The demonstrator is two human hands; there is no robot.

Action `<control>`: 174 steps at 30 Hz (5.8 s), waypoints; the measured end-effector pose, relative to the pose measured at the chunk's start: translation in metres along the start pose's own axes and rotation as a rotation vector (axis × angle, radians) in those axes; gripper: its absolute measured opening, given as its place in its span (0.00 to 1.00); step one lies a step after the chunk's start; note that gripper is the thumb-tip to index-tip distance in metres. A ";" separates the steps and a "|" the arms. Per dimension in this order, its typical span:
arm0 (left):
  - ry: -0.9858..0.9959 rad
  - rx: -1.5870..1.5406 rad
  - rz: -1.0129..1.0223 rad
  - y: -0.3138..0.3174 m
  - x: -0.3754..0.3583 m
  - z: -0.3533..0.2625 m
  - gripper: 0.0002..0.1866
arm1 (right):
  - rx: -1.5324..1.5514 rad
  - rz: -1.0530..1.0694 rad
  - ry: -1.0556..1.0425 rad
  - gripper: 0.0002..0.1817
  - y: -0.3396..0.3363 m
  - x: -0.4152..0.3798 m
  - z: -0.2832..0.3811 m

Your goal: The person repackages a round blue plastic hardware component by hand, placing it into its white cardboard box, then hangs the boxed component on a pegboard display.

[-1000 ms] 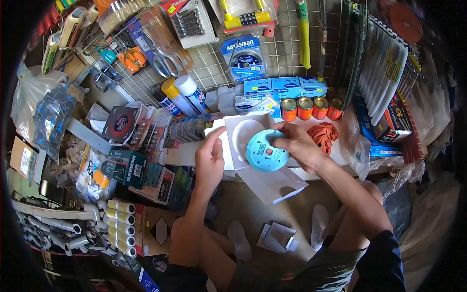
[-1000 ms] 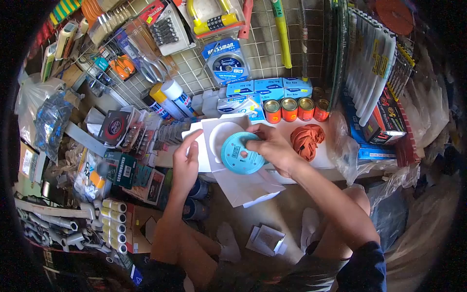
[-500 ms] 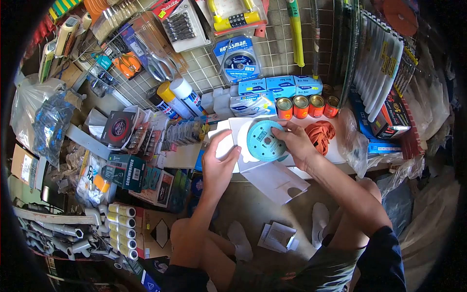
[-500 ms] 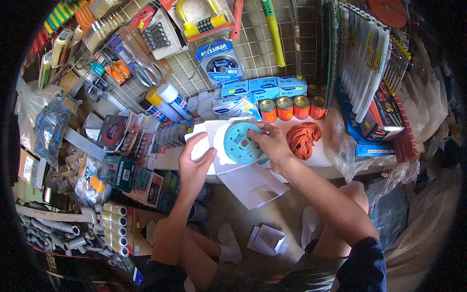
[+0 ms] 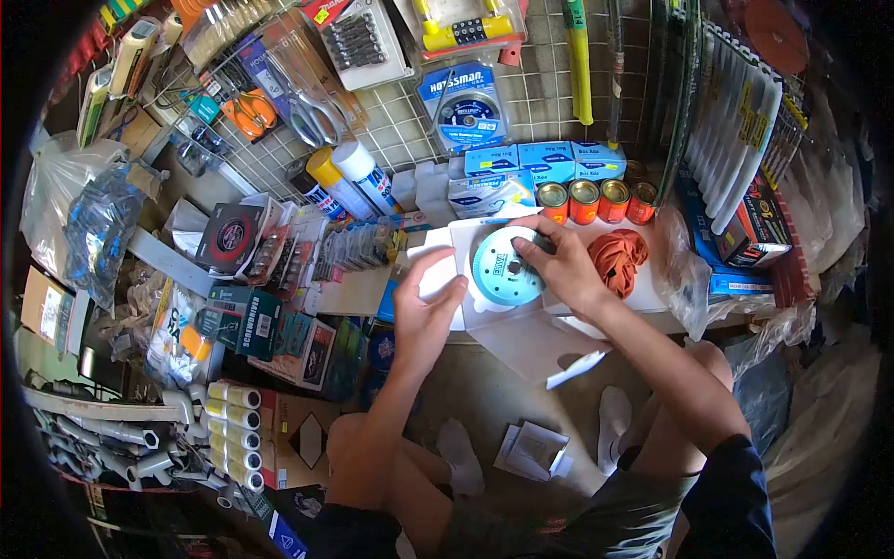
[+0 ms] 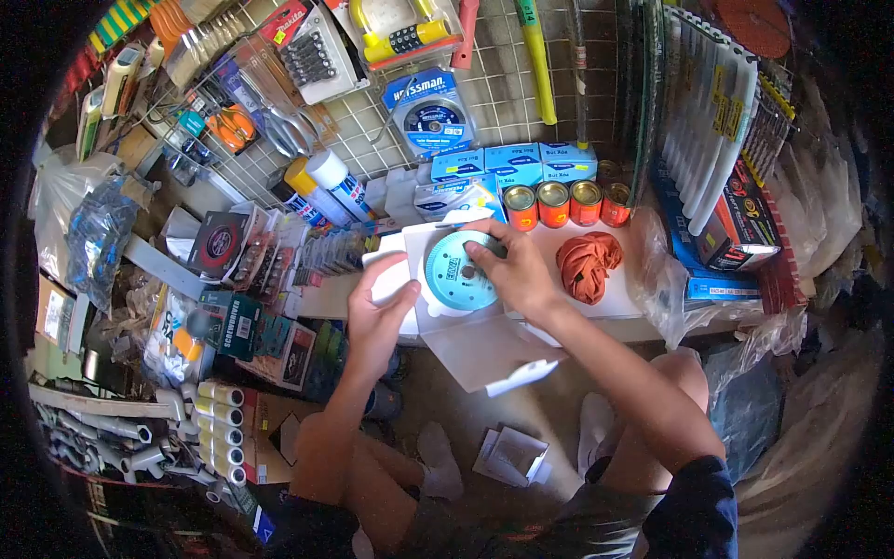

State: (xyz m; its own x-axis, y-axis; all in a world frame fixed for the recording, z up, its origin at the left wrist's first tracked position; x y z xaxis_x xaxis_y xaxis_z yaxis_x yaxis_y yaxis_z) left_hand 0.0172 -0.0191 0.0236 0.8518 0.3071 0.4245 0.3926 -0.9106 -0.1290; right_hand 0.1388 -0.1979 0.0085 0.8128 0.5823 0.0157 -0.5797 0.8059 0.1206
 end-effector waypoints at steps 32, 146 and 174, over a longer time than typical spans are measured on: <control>-0.240 -0.300 -0.117 -0.018 0.008 -0.004 0.26 | -0.936 0.095 -0.698 0.20 -0.004 -0.023 0.024; -0.071 -0.051 -0.020 0.003 0.001 -0.011 0.12 | -0.214 0.094 -0.091 0.23 -0.013 -0.025 0.048; 0.069 -0.037 -0.103 0.011 -0.002 -0.009 0.18 | -0.445 -0.014 -0.345 0.26 -0.003 -0.030 0.043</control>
State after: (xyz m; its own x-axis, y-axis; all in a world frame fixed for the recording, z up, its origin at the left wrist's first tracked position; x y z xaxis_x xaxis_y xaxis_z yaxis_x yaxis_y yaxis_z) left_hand 0.0163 -0.0322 0.0291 0.7814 0.3811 0.4942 0.4625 -0.8853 -0.0485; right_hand 0.1184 -0.2224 0.0506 0.7491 0.5624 0.3500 -0.4761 0.8245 -0.3059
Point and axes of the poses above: each hand's wrist, its own x-axis towards the middle knuckle, its own y-axis out of the palm, z = x × y, the point moved 2 cm from there along x, towards the middle knuckle, and after that the axes turned 8 degrees about y, right-handed, at the moved point
